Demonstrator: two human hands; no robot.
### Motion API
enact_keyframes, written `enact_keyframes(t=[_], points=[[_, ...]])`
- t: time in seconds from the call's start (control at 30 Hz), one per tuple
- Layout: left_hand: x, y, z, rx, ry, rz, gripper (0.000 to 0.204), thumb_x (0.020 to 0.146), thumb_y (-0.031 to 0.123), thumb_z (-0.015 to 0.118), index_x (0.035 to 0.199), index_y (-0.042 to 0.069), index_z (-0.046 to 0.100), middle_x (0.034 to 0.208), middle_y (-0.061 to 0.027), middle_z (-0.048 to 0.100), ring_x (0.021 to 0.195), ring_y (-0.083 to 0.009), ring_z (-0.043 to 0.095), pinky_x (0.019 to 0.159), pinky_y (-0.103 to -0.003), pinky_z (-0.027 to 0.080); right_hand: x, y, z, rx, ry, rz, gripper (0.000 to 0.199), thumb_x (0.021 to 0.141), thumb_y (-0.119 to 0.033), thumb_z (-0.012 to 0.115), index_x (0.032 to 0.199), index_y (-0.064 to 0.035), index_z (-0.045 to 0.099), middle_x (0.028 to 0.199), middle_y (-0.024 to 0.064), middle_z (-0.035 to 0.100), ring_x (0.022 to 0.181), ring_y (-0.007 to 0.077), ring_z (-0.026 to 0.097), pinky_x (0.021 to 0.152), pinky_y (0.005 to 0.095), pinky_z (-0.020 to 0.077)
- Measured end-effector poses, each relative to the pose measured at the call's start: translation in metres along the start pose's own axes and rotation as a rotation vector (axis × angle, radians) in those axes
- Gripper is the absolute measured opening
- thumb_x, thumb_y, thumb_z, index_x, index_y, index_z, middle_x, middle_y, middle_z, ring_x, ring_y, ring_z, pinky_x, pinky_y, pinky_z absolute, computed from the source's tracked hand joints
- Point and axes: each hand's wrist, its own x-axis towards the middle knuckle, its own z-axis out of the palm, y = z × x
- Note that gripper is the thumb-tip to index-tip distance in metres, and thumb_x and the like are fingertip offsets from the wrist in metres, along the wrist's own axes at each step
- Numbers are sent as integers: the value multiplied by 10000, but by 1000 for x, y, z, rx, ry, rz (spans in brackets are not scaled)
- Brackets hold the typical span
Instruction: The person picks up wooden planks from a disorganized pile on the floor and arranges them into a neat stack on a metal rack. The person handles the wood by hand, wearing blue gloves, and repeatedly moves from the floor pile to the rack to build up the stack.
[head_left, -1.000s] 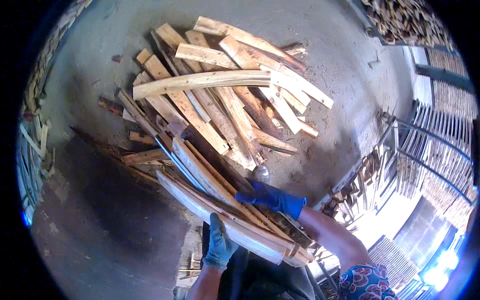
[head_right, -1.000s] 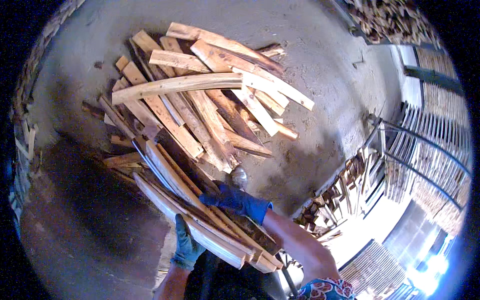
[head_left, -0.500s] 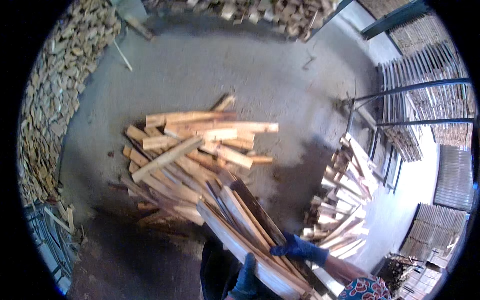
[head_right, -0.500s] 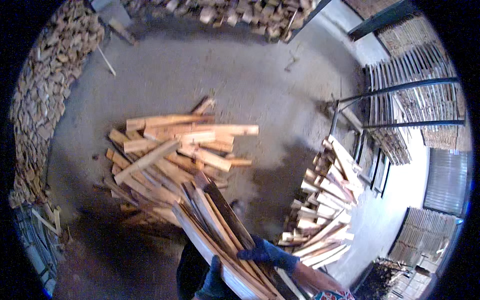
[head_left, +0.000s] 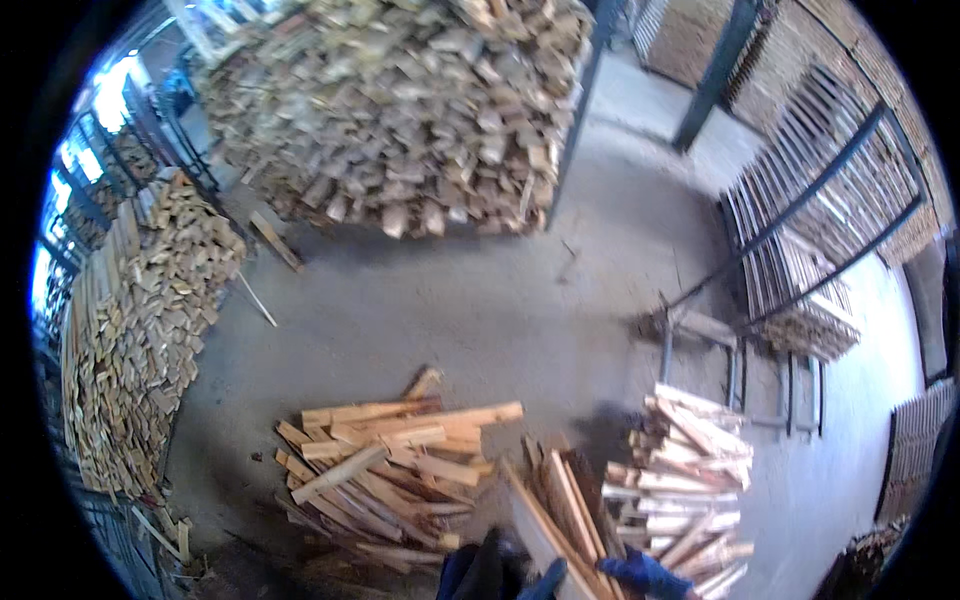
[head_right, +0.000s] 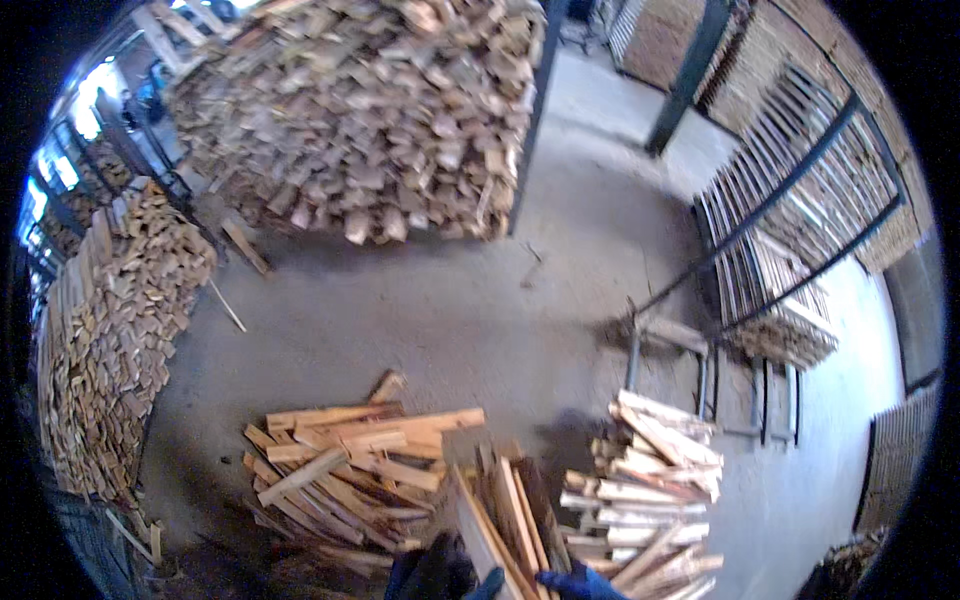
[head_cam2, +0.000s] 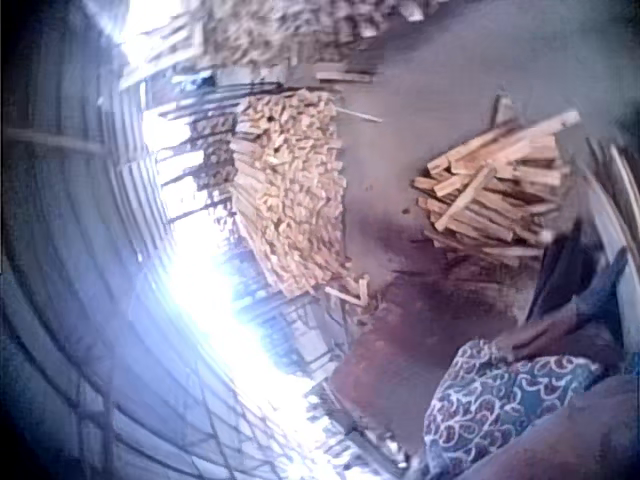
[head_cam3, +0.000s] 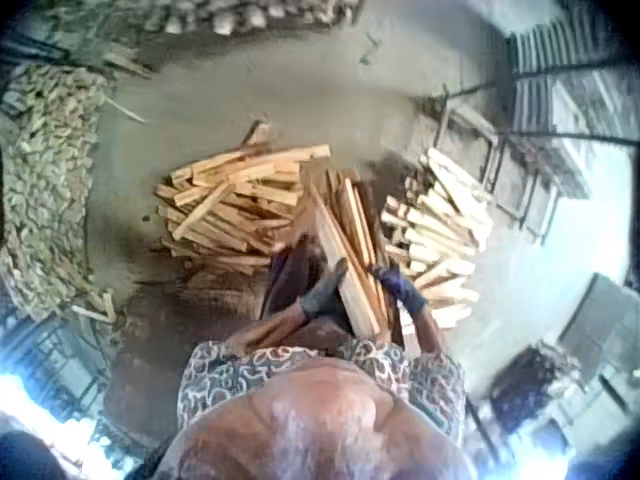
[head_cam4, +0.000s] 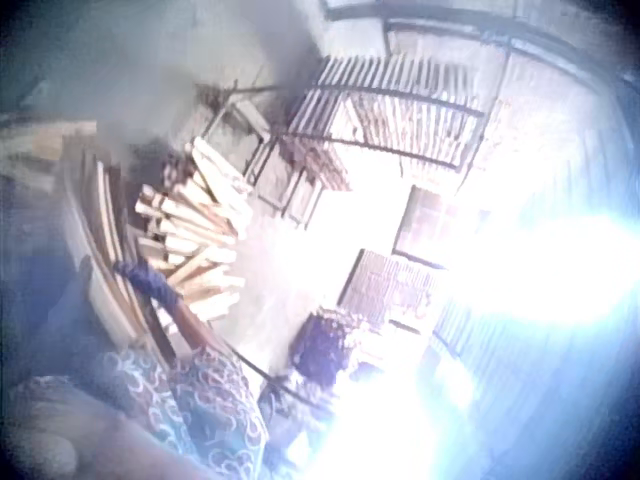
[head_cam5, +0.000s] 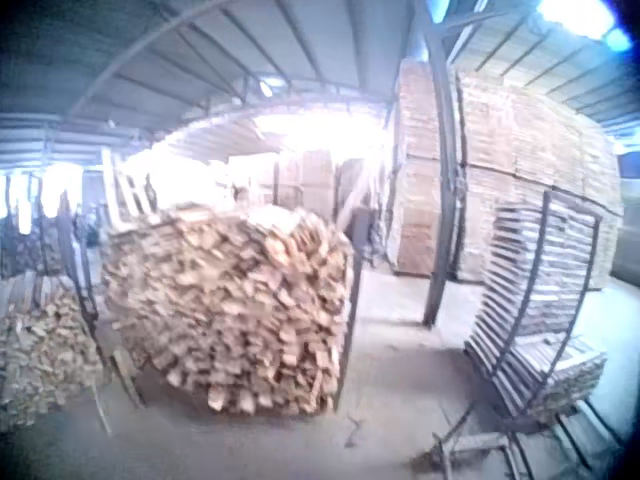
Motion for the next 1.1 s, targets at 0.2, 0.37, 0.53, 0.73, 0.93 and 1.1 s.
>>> enact_keyframes(t=[0.2,0.37,0.53,0.73,0.93,1.1], points=[[38,67,51,-69,29,-305,702,844,481,554,1347,67,294,1241,-131,454,1098,-245,466,947,-349,415,32,-18,-48,129,57,112,650,743,-400,710,1181,35,507,1041,99,596,918,156,552,821,294,451],[115,128,80,-118,-11,-329,709,822,515,565,1333,89,319,1243,-146,457,1126,-257,457,972,-376,393,90,-56,-91,138,151,274,633,745,-400,708,1173,25,517,1024,95,601,930,167,556,836,292,443],[188,158,59,-217,21,-473,714,800,520,591,1326,110,335,1234,-128,471,1133,-266,457,978,-420,380,163,-65,-120,335,30,297,595,780,-406,672,1165,23,523,1041,87,594,940,148,550,851,293,437],[313,200,25,-233,129,-371,737,778,528,613,1322,111,339,1212,-124,482,1126,-272,461,969,-438,384,331,-12,-158,361,-149,227,600,788,-394,663,1190,24,510,1102,111,577,1003,150,538,880,310,431],[333,210,36,-301,98,-479,776,747,555,625,1305,83,364,1215,-135,480,1133,-287,442,999,-375,353,361,11,-158,434,-4,234,482,777,-292,709,1125,-3,541,1021,68,597,915,147,555,814,295,459],[255,234,101,-342,202,-364,681,803,479,600,1300,73,370,1252,-125,438,1161,-276,404,999,-389,347,304,-29,-165,514,-123,222,462,781,-263,708,1128,-2,550,1070,84,608,947,145,563,845,284,456]])
